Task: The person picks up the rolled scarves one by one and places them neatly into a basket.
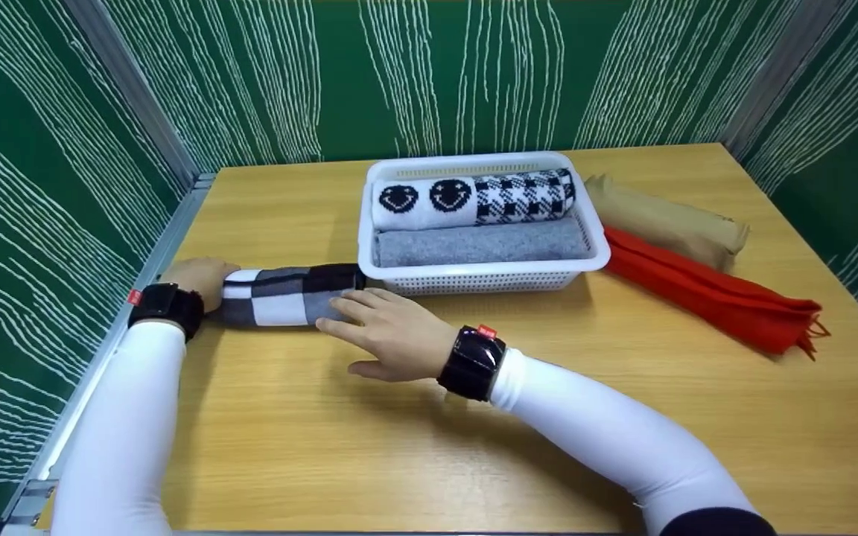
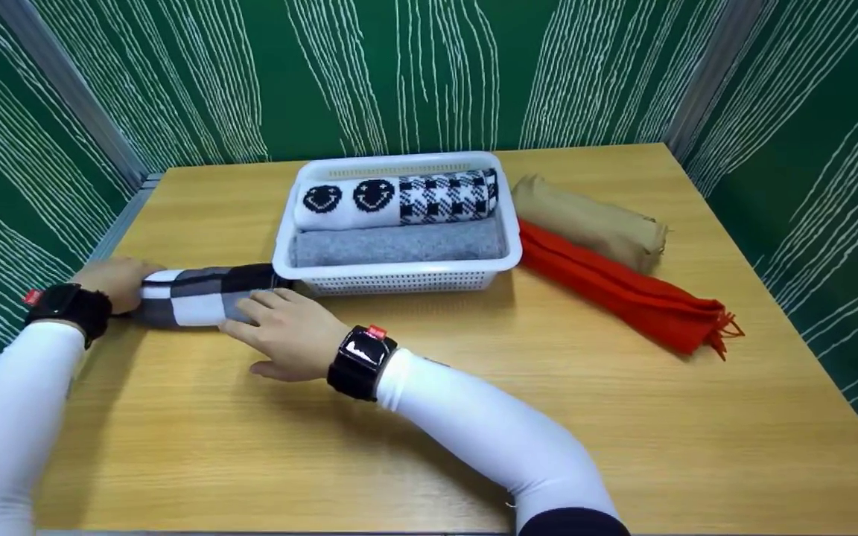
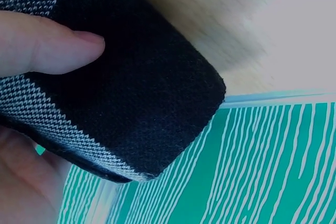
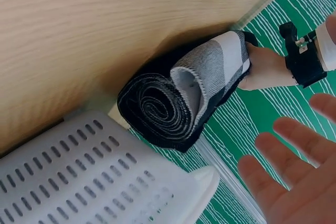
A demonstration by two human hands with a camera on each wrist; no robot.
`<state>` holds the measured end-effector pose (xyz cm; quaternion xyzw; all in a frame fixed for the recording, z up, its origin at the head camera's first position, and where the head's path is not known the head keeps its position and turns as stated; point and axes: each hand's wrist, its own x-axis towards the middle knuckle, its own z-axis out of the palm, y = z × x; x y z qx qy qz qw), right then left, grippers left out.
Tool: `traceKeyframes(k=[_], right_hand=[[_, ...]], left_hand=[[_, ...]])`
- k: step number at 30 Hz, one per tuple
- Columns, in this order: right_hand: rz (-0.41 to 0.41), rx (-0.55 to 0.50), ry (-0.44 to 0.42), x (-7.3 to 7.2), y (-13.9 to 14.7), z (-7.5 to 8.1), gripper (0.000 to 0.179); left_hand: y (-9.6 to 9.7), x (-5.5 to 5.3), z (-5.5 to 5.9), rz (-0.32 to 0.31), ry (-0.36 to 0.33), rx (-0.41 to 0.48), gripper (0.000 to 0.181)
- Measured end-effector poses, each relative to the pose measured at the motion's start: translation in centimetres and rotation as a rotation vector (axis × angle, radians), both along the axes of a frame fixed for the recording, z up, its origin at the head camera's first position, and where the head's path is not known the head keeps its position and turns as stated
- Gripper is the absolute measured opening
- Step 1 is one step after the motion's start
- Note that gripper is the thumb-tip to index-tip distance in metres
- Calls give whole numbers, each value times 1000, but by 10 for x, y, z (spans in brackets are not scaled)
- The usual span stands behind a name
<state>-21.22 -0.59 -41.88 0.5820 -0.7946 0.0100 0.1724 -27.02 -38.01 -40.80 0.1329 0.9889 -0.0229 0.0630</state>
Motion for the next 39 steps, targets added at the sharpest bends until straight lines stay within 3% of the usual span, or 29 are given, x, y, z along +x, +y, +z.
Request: traceKeyframes(k=[9,14,28,39], right_hand=[[-33,4,-54,-7,-13,1,73],[-43,3,-43,-10,-19,-1,74],[-75,-37,-103,-25,-31,-16,78],[-164,-12,-158,-32,-46,-22,84]], left_hand=[[2,4,-1,-15,20,-2,31],[1,5,-3,-31,30,-5,31],[6,5,-6,-71,46,-20,38],[9,8,-9,-88,42,-51,39]])
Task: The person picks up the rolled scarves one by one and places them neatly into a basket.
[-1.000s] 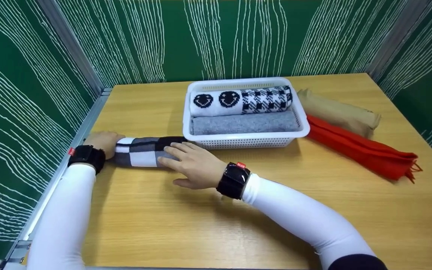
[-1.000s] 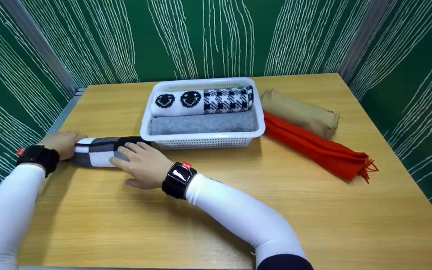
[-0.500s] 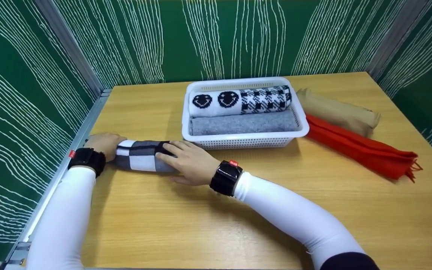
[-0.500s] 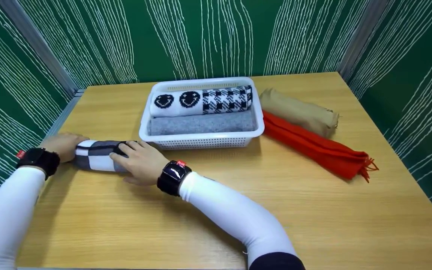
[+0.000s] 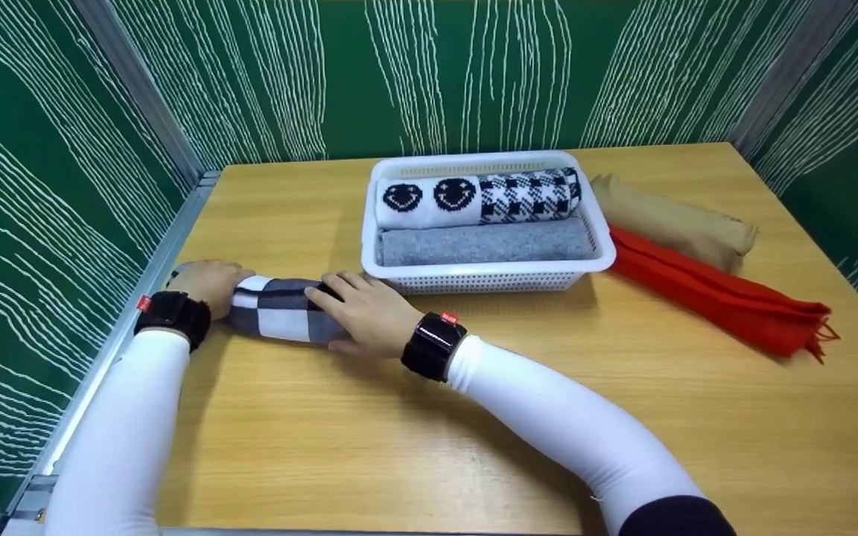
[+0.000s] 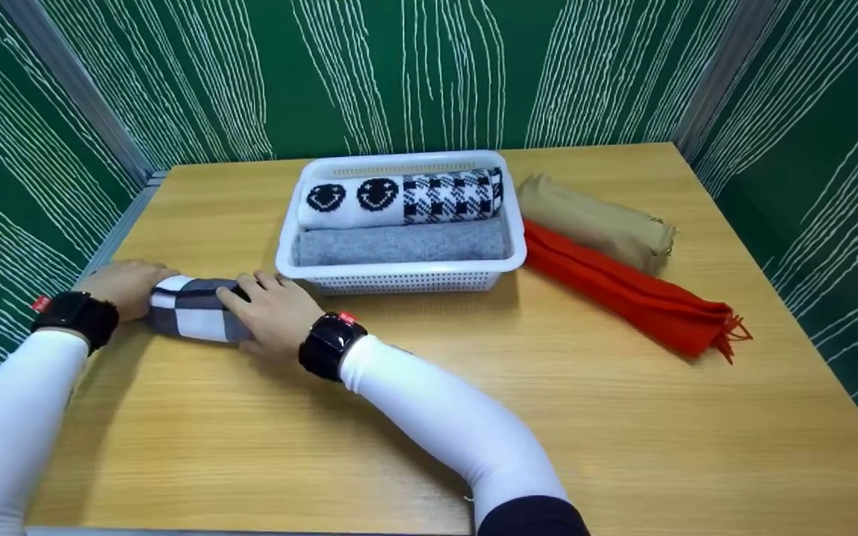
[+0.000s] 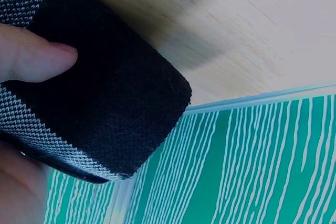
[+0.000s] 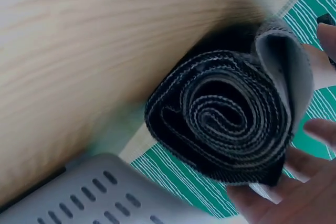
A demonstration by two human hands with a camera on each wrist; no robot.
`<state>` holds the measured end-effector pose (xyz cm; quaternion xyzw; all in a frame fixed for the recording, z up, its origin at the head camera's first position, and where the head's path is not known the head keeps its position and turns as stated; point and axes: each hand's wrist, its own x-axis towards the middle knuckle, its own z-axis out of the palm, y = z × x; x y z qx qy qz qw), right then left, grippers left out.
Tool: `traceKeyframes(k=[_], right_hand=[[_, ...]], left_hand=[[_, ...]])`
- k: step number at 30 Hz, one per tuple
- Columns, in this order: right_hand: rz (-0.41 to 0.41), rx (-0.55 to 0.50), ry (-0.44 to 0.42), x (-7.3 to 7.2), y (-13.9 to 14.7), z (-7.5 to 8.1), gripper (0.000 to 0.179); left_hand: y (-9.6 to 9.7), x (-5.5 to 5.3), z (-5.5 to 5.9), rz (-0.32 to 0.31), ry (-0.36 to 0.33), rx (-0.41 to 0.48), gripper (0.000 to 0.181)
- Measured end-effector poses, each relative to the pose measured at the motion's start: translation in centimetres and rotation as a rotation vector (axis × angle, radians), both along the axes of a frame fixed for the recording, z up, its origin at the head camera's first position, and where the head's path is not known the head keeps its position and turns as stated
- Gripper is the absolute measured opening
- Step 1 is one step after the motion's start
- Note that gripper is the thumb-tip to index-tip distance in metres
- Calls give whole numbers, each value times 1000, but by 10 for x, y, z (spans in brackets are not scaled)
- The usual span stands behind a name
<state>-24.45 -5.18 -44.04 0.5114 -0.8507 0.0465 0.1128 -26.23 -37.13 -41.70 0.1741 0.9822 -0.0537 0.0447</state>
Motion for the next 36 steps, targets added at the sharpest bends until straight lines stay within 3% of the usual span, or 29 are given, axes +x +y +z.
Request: traceKeyframes(k=[12,19,28,36], right_hand=[[-150,76,-85,-3,-14,-6,91],[-233,102,-79,-6,-19,-9,96],[-237,99,-148,-6,-23,-8,91],[-220,82,-197,-6,-24,-9,86]], left_hand=[[1,0,-3,14,-41,7,51],[1,-2,-1,16,-43,39,48],[-4,-2,2,73,-73,51,41],[-17,5,4,76,-64,105,50]])
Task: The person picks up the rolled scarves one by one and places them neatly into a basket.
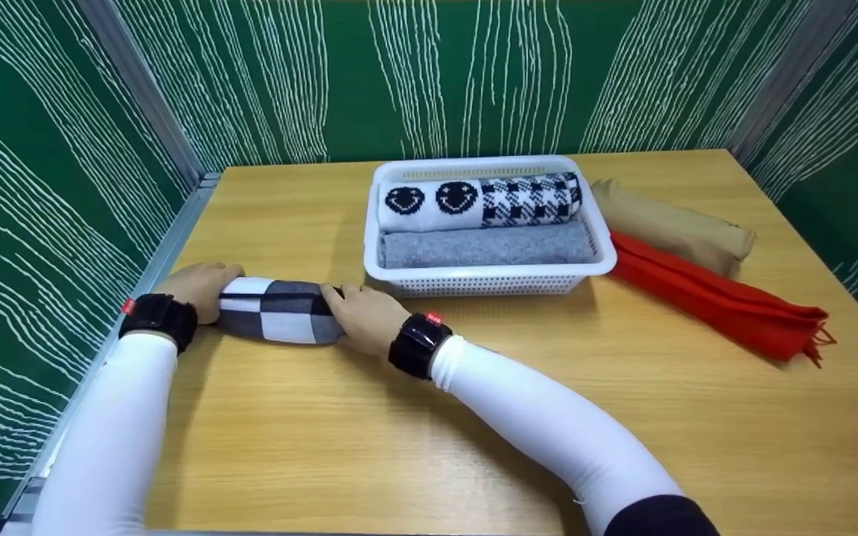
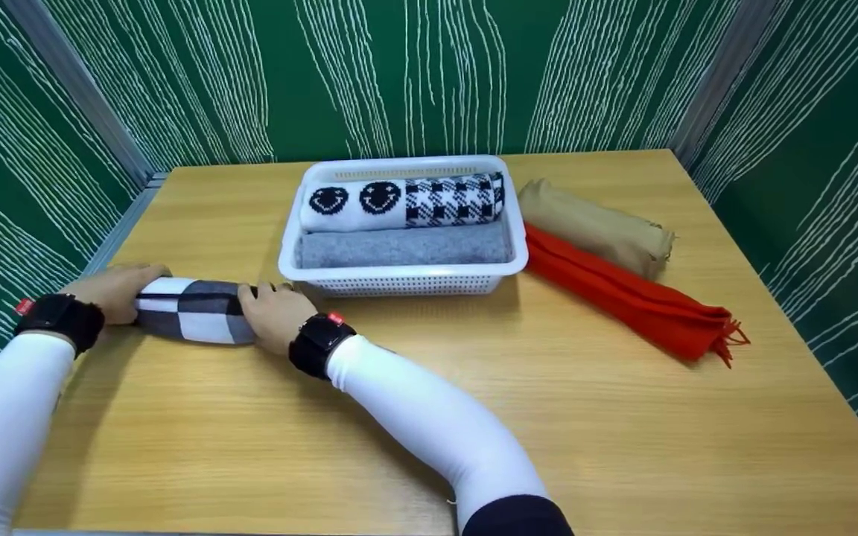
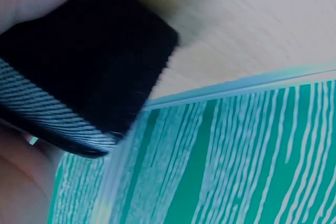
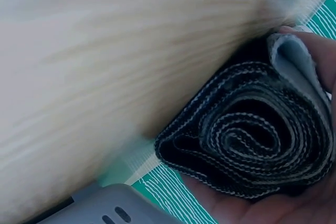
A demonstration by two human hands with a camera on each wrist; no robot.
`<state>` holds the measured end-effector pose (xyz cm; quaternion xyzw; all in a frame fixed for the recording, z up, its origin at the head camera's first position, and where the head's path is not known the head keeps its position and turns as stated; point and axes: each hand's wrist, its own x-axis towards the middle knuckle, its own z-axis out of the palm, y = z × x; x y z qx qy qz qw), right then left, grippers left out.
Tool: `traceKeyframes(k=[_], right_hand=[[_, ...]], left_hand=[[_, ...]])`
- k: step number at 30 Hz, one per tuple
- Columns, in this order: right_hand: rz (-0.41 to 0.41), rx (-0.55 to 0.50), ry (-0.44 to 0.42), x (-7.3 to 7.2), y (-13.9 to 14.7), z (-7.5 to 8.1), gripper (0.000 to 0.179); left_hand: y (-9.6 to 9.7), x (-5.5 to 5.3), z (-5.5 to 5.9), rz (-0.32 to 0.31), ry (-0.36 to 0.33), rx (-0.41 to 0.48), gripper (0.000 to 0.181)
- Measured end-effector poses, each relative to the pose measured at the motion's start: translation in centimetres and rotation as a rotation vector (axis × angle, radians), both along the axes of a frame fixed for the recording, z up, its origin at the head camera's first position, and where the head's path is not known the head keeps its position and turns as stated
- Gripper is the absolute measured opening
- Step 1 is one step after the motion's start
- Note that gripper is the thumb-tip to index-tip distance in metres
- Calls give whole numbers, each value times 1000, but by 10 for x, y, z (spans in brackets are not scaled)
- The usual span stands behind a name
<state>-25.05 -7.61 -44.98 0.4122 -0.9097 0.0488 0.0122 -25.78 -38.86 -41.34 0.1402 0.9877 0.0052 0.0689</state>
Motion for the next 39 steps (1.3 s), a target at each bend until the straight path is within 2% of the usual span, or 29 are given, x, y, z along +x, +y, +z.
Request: traceKeyframes(k=[7,14,21,31,39], right_hand=[[-14,-6,10,1,0,-1,77],[9,6,135,7,2,0,59],[3,18,123,13,2,4,60],[20,13,112,17,7,12,56],[38,20,146,19,8,16,52]], left_hand=[[-9,-1,-1,2,-2,-1,51],[-7,-1,-2,7,5,-19,40],[-6,-2,-1,27,-15,-14,37],[-3,-6,5,37,-26,2,34],[2,-3,19,87,-53,17,37]])
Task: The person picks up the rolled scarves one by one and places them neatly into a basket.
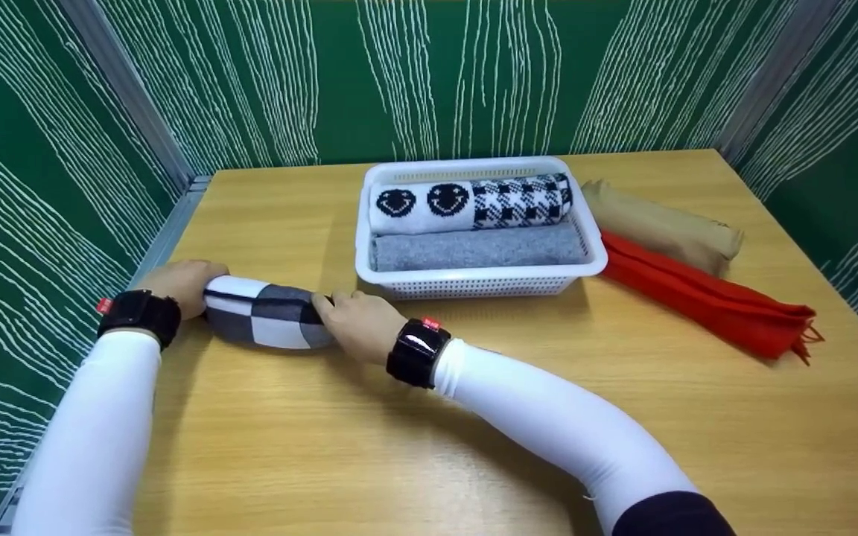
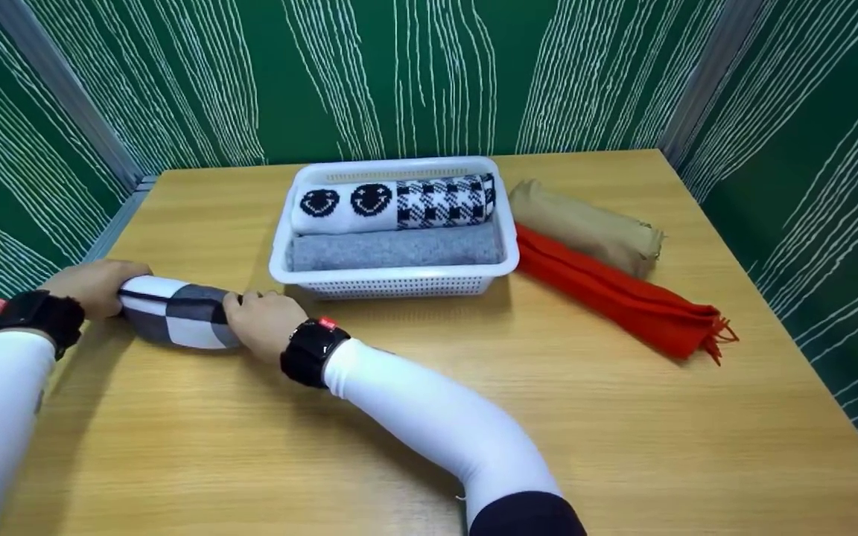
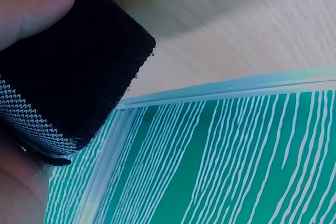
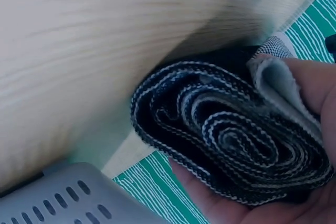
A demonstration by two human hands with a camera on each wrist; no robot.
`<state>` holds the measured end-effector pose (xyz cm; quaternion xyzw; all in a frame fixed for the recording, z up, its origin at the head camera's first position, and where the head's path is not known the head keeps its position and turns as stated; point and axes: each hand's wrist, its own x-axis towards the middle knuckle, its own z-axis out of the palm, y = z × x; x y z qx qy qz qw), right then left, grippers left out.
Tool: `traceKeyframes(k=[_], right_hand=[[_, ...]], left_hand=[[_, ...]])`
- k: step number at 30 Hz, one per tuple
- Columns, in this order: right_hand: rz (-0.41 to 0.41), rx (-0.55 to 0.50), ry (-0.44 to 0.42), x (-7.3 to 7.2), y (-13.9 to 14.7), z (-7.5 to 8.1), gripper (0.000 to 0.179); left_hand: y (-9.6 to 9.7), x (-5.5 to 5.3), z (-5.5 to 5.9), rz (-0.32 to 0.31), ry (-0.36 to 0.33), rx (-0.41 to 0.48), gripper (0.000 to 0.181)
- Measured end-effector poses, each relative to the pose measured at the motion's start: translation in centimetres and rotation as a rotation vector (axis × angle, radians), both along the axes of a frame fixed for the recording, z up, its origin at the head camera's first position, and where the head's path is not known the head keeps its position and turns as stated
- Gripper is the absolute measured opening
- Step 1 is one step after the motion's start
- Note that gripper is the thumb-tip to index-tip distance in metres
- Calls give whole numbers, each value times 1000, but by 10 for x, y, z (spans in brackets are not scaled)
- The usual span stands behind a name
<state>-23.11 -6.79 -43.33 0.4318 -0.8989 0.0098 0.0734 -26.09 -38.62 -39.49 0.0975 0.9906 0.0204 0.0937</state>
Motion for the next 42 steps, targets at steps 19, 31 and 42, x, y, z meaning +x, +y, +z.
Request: traceKeyframes(k=[19,31,42], right_hand=[[12,-25,77,11,5,25,53],[35,-46,86,19,12,39,52],[8,-40,30,21,19,55,62]], left_hand=[[6,-1,31,17,28,-3,40],[5,0,41,-17,73,23,40],[13,2,55,-10,90,24,39]])
